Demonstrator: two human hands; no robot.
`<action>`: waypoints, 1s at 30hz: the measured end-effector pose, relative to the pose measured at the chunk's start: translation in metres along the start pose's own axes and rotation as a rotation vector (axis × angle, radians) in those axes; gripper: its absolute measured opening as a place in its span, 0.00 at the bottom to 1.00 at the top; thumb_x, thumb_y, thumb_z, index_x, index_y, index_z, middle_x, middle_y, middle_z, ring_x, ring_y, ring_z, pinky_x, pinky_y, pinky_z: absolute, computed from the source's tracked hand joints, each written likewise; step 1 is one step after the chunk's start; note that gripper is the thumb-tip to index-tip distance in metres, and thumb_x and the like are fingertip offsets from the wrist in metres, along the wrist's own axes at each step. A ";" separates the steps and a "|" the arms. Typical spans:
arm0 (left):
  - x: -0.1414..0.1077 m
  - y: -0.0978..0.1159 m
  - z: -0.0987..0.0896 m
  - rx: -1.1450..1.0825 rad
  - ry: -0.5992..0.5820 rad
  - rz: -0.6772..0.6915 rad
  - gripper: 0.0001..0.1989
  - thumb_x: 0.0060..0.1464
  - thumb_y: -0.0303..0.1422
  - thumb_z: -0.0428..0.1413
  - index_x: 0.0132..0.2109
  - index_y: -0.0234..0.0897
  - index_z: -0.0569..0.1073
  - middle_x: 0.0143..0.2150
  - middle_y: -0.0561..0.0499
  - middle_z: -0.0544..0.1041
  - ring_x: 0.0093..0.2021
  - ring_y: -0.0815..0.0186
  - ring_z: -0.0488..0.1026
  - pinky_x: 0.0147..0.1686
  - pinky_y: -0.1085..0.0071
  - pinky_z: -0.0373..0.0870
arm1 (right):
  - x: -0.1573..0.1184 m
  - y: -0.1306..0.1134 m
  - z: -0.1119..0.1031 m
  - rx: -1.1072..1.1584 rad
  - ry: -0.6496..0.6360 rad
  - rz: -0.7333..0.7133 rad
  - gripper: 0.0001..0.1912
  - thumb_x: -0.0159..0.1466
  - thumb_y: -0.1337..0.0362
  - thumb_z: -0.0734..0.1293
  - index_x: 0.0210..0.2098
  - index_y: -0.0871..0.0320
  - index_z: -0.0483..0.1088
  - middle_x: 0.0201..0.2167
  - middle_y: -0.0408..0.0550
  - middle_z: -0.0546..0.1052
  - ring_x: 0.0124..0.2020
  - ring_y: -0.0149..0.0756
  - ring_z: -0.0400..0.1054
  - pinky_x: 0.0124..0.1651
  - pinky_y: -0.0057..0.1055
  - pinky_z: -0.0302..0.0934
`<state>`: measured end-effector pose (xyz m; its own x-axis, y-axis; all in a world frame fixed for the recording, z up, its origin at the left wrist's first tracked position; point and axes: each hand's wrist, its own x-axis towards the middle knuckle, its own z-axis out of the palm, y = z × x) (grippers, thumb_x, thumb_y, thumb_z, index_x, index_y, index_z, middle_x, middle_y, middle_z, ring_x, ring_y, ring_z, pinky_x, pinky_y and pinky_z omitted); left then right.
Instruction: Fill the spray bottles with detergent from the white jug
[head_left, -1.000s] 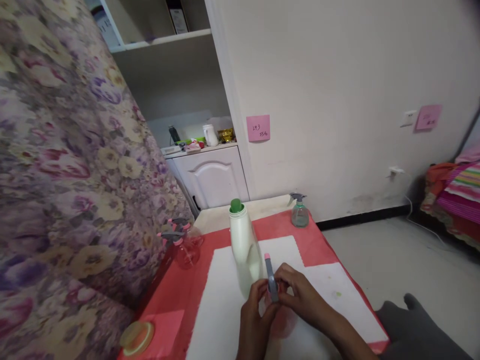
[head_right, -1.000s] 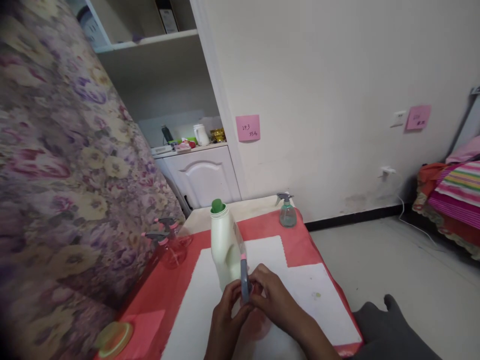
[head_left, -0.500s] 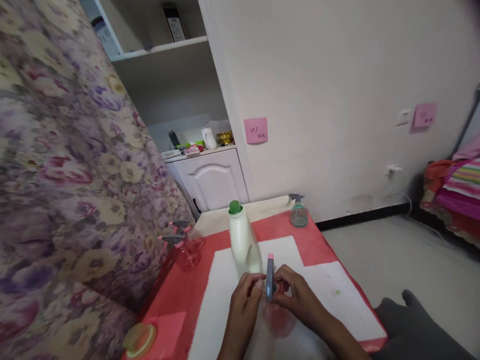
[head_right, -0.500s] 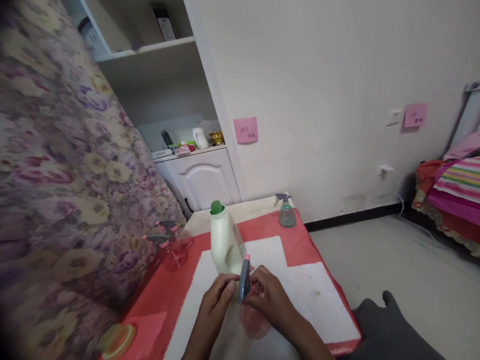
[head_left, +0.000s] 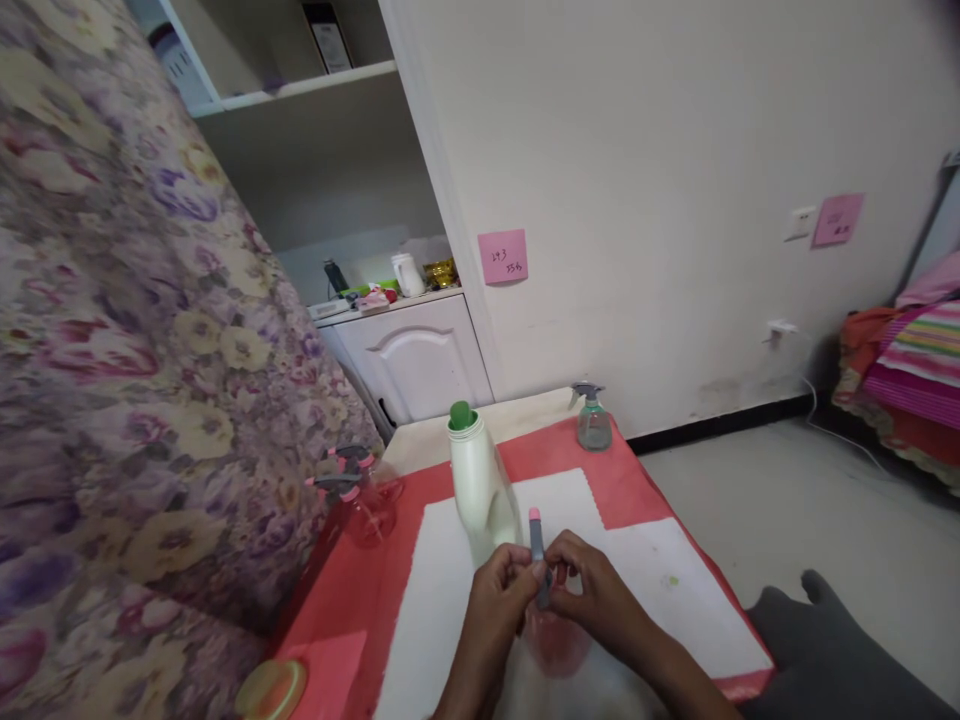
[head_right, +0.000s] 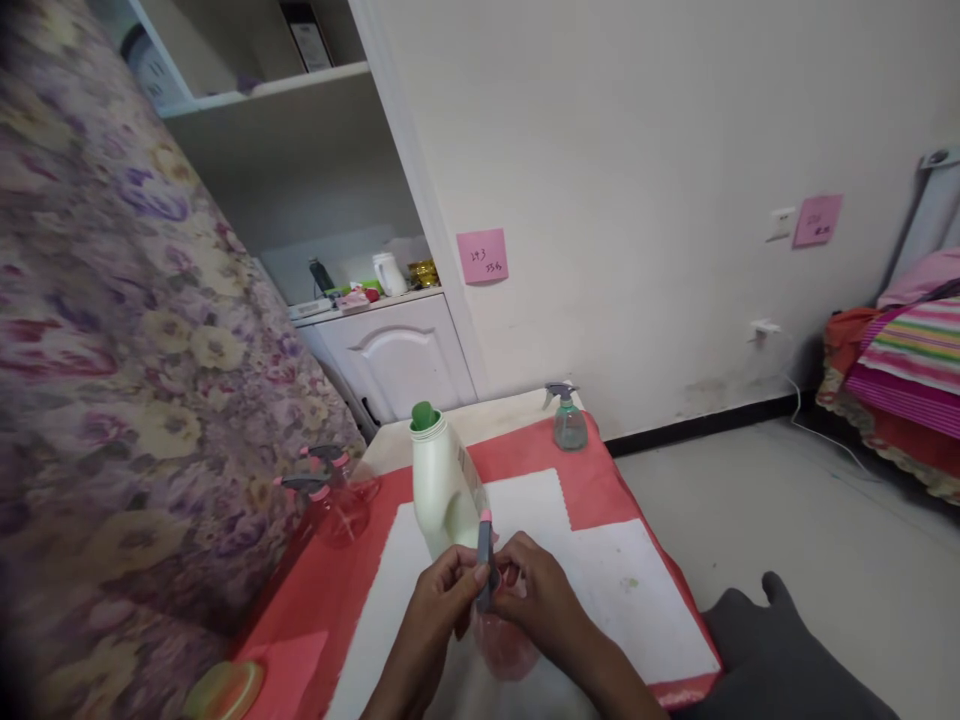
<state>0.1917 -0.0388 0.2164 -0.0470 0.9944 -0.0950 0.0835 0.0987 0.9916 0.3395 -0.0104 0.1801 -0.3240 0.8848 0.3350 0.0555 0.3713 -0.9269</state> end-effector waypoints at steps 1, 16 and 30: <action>0.001 -0.004 0.001 0.011 0.042 0.009 0.19 0.46 0.48 0.61 0.32 0.35 0.70 0.19 0.61 0.65 0.16 0.77 0.52 0.17 0.77 0.46 | -0.001 0.001 0.002 -0.023 0.019 0.004 0.09 0.52 0.74 0.69 0.27 0.57 0.67 0.27 0.38 0.66 0.31 0.33 0.63 0.34 0.28 0.55; 0.001 -0.024 0.001 0.064 0.101 0.113 0.17 0.47 0.46 0.61 0.31 0.36 0.71 0.22 0.58 0.67 0.23 0.71 0.58 0.25 0.75 0.56 | -0.005 -0.002 0.008 0.047 0.051 -0.056 0.05 0.57 0.68 0.67 0.31 0.55 0.66 0.34 0.43 0.70 0.38 0.37 0.65 0.43 0.32 0.60; -0.001 -0.025 0.004 0.057 0.137 0.108 0.17 0.46 0.47 0.61 0.31 0.36 0.71 0.20 0.59 0.65 0.22 0.72 0.57 0.23 0.75 0.55 | -0.007 0.002 0.017 0.031 0.235 -0.015 0.12 0.51 0.66 0.72 0.30 0.55 0.65 0.34 0.43 0.70 0.38 0.39 0.67 0.44 0.34 0.62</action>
<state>0.1939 -0.0423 0.1919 -0.1698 0.9851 0.0282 0.1515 -0.0022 0.9885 0.3254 -0.0203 0.1731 -0.0957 0.9217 0.3759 0.0216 0.3795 -0.9250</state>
